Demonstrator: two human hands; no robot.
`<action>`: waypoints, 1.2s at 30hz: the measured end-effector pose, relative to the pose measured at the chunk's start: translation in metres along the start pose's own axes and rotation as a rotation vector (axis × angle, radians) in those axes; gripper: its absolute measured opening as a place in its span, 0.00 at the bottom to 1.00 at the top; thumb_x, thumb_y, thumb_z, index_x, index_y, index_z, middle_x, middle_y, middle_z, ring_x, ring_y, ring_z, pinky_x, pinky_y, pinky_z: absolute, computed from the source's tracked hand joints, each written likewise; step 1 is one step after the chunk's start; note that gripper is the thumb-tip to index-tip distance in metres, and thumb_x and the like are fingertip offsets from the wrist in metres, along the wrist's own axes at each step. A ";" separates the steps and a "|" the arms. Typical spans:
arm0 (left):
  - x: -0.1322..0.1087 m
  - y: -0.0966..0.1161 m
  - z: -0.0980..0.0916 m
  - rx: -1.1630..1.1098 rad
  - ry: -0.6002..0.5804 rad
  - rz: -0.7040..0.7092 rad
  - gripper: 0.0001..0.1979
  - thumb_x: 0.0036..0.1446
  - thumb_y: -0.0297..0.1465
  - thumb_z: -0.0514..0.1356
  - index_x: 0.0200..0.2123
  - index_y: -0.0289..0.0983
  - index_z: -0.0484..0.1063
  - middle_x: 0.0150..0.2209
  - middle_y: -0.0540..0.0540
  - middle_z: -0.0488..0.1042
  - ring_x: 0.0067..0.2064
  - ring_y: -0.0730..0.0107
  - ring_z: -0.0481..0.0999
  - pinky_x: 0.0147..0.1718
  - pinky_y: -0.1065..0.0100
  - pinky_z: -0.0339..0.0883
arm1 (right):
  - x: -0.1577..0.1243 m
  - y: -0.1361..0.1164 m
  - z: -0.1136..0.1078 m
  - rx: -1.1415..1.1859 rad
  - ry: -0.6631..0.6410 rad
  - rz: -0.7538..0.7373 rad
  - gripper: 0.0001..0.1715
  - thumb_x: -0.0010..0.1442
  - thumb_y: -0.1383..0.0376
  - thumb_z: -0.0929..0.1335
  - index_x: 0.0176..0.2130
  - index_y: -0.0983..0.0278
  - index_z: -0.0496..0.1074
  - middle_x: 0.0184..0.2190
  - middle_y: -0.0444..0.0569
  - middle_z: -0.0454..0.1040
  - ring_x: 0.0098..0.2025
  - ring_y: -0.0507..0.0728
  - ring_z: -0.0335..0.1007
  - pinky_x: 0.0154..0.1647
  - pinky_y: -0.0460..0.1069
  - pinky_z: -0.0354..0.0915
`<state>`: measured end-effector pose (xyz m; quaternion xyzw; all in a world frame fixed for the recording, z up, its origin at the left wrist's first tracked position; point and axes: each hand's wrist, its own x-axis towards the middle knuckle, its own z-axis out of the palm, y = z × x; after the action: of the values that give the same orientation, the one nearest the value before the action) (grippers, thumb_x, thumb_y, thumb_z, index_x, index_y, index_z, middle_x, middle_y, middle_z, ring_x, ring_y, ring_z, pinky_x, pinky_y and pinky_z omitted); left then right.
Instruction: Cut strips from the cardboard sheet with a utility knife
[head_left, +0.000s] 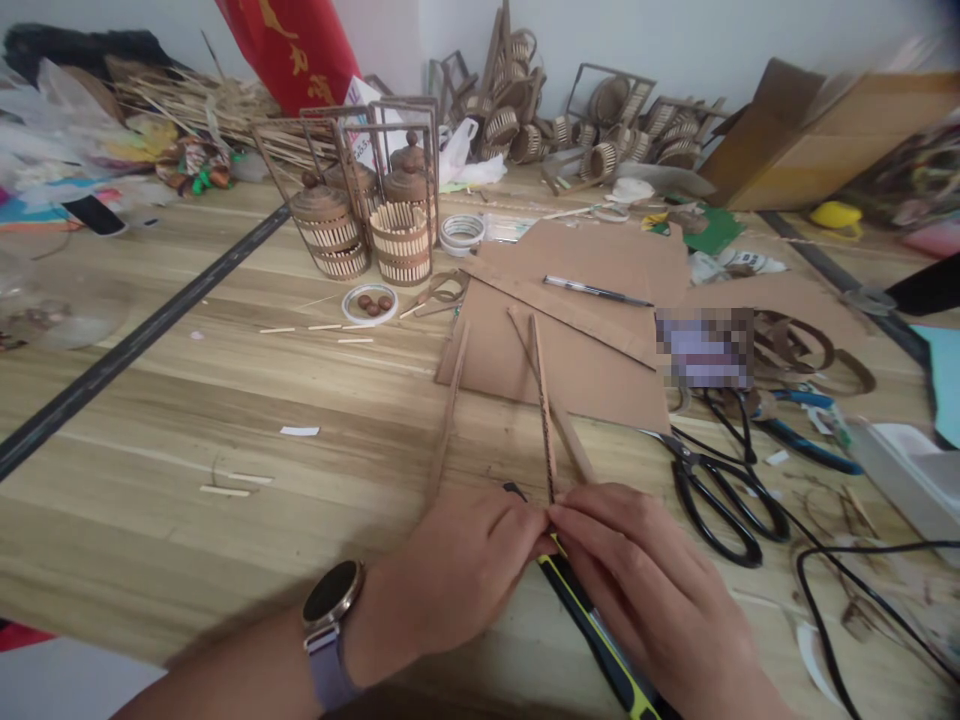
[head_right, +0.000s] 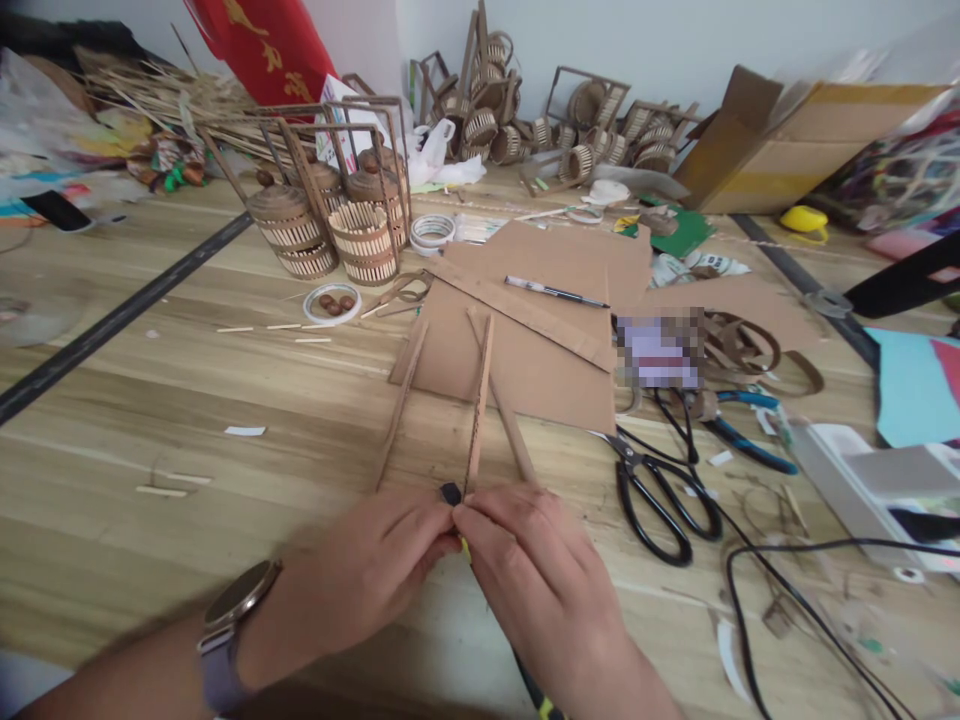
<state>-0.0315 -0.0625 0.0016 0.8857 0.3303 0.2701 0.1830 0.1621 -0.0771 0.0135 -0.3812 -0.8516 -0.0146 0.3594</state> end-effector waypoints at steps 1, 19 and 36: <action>0.000 0.001 -0.001 0.021 -0.004 0.012 0.19 0.74 0.29 0.42 0.36 0.35 0.68 0.30 0.46 0.74 0.31 0.66 0.72 0.31 0.66 0.63 | 0.000 0.000 -0.001 0.004 0.000 -0.008 0.13 0.64 0.74 0.67 0.48 0.63 0.71 0.38 0.51 0.80 0.40 0.55 0.78 0.42 0.50 0.76; 0.001 0.001 0.003 0.042 0.035 0.066 0.18 0.74 0.29 0.41 0.36 0.35 0.67 0.30 0.47 0.73 0.31 0.68 0.73 0.30 0.67 0.64 | 0.005 -0.007 0.009 0.227 0.163 0.225 0.14 0.57 0.77 0.68 0.31 0.58 0.65 0.28 0.43 0.78 0.30 0.52 0.78 0.29 0.45 0.74; 0.002 -0.002 0.001 0.001 0.047 0.057 0.18 0.75 0.31 0.41 0.37 0.35 0.67 0.30 0.47 0.73 0.32 0.69 0.71 0.30 0.68 0.63 | -0.004 -0.006 0.017 0.388 0.208 0.329 0.16 0.58 0.76 0.68 0.38 0.57 0.63 0.31 0.42 0.76 0.33 0.51 0.78 0.32 0.44 0.74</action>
<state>-0.0307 -0.0603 0.0008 0.8882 0.3092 0.2958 0.1672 0.1493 -0.0789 0.0004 -0.4348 -0.7236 0.1684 0.5089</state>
